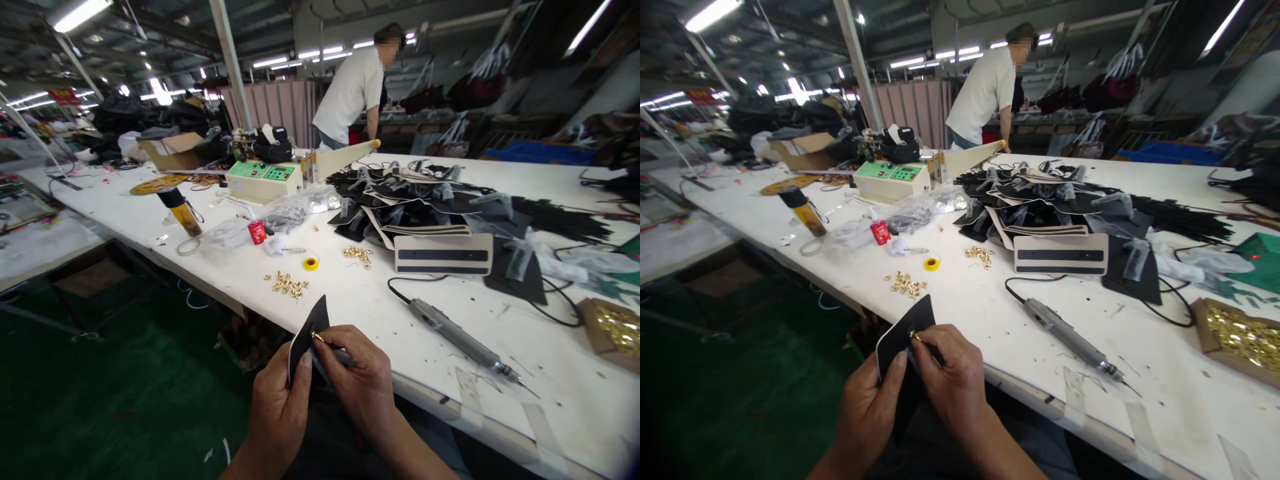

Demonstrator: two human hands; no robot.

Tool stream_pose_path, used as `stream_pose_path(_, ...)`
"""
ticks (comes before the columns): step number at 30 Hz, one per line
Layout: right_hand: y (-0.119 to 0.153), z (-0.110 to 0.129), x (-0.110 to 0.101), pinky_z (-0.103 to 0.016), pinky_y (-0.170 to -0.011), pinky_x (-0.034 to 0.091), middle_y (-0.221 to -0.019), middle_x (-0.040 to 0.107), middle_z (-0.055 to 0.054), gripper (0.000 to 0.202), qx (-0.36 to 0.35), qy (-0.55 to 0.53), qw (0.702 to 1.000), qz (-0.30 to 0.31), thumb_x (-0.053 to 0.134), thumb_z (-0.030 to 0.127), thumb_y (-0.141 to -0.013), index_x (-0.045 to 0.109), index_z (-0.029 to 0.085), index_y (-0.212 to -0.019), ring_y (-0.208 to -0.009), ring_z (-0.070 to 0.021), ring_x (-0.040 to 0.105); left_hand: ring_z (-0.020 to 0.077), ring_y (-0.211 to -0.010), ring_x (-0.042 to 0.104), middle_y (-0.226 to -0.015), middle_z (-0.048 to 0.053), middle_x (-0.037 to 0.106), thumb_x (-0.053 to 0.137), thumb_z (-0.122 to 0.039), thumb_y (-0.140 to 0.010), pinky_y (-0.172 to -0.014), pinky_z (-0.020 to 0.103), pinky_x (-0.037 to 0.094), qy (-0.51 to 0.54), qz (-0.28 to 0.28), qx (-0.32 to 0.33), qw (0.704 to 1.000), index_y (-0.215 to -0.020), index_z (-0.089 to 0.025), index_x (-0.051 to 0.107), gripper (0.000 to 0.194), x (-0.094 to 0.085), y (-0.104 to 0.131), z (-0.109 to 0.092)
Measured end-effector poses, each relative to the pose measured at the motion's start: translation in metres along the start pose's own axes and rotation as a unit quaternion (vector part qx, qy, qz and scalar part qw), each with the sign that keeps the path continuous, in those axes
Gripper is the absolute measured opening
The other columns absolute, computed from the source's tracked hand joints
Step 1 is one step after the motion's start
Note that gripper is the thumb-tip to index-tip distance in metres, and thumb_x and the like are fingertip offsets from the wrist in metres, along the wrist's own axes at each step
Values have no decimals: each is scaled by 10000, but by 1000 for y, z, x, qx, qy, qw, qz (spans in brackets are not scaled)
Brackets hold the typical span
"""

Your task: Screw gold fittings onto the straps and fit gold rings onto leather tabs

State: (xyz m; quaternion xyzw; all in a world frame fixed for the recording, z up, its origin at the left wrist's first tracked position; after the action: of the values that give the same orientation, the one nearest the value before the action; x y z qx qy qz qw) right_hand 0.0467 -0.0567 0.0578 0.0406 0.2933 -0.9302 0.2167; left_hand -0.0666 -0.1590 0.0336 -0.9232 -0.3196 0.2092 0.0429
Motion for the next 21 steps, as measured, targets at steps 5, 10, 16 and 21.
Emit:
stream_pose_path(5, 2, 4, -1, -278, -841, 577, -1008, 779, -31, 189, 10, -27, 999, 29, 676, 129, -953, 778, 240, -1066, -926, -170, 733, 237, -1209, 668, -1325, 55, 711, 569, -417, -1041, -1033, 315, 517, 19, 22, 33, 999, -1361, -279, 661, 360, -4, -1, -5)
stream_pose_path(10, 6, 5, -3, -318, -872, 573, -1073, 765, -52, 289, 45, -57, 994, 83, 816, 319, -863, 754, 229, -1131, -973, -217, 719, 264, -1348, 589, -1463, 85, 631, 304, -490, -1106, -1155, 405, 464, 74, 49, 27, 996, -1452, -272, 616, 514, -9, -2, -9)
stream_pose_path(16, 11, 7, -5, -351, -911, 560, -1120, 749, -71, 495, 91, -55, 992, 76, 913, 384, -737, 728, 214, -1164, -1017, -253, 705, 243, -1334, 609, -1409, 23, 679, 632, -427, -1009, -1168, 365, 475, 53, -12, 14, 998, -1293, -347, 745, 316, -10, -7, -8)
stream_pose_path(21, 8, 12, -7, -350, -906, 550, -1070, 749, -54, 391, 149, -92, 980, 99, 823, 363, -772, 713, 207, -1113, -991, -256, 690, 238, -1228, 659, -1405, 37, 657, 741, -398, -933, -930, 306, 593, 41, -68, 18, 997, -1171, -345, 797, 250, -11, -8, -8)
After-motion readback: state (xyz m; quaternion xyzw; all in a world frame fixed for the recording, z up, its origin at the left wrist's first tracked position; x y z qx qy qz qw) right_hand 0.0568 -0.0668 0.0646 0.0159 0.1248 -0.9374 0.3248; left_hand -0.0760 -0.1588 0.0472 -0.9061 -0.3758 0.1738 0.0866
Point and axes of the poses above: each hand's wrist, its own y-axis away from the middle knuckle, its own x-axis out of the palm, z = x × y, the point moved 7 cm from there along -y, towards the middle knuckle
